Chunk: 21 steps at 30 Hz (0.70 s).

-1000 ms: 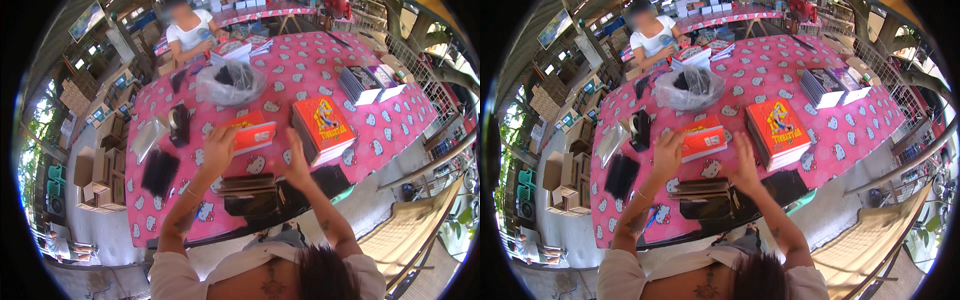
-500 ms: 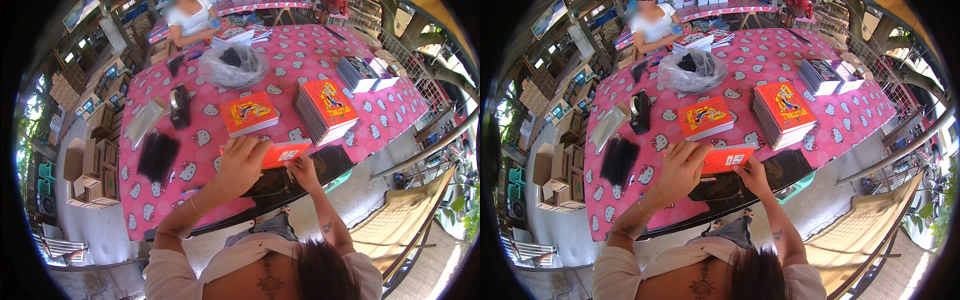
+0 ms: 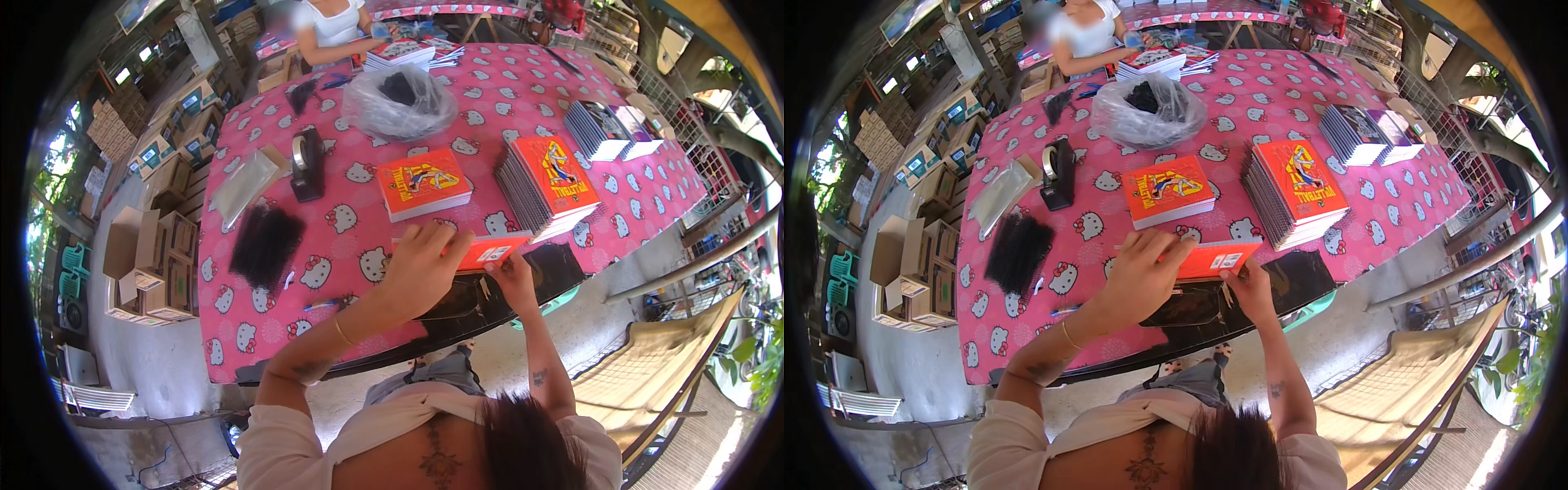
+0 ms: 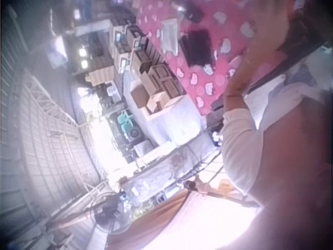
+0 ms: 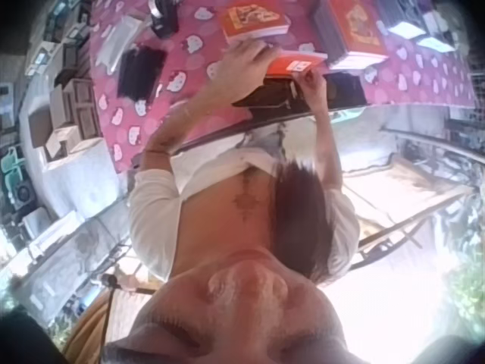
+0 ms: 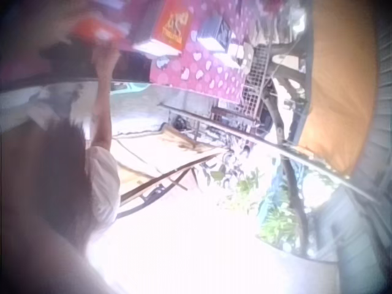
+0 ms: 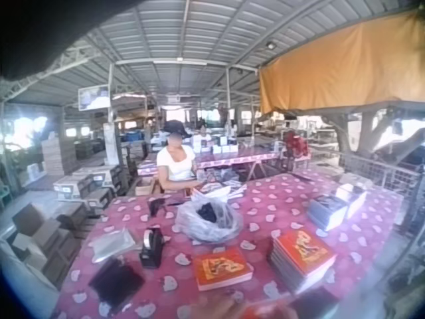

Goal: The person places staples into small red booklets and سپس stacks the finished booklets onto a pile on the table.

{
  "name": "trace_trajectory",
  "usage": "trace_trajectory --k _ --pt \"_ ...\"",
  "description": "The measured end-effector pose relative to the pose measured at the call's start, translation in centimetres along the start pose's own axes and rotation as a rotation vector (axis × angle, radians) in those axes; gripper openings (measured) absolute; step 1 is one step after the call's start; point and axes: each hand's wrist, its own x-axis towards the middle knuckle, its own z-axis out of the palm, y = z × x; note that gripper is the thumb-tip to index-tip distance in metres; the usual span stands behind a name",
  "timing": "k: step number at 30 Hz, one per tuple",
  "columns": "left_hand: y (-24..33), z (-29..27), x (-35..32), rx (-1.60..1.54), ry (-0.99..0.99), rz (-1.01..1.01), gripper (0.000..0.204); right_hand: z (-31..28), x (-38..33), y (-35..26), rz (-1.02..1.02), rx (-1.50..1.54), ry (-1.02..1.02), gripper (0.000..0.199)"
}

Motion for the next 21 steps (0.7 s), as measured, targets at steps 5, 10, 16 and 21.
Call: trace_trajectory --k 5,10,16,21 --pt "-0.2 1.9 -2.5 0.022 -0.014 -0.002 0.044 1.1 -0.7 0.1 0.046 0.121 -0.096 0.042" --pt "-1.5 4.5 -9.6 0.211 0.069 -0.088 0.036 2.8 -1.0 0.6 0.061 0.173 -0.086 0.069" --pt "-1.3 10.0 -17.7 -0.993 0.446 -1.265 0.038 6.0 -0.5 1.8 -0.020 0.110 -0.002 0.079" --pt "-4.9 9.3 -16.9 -0.653 0.276 -0.964 0.043 2.1 -1.0 2.2 0.092 0.181 -0.013 0.076"
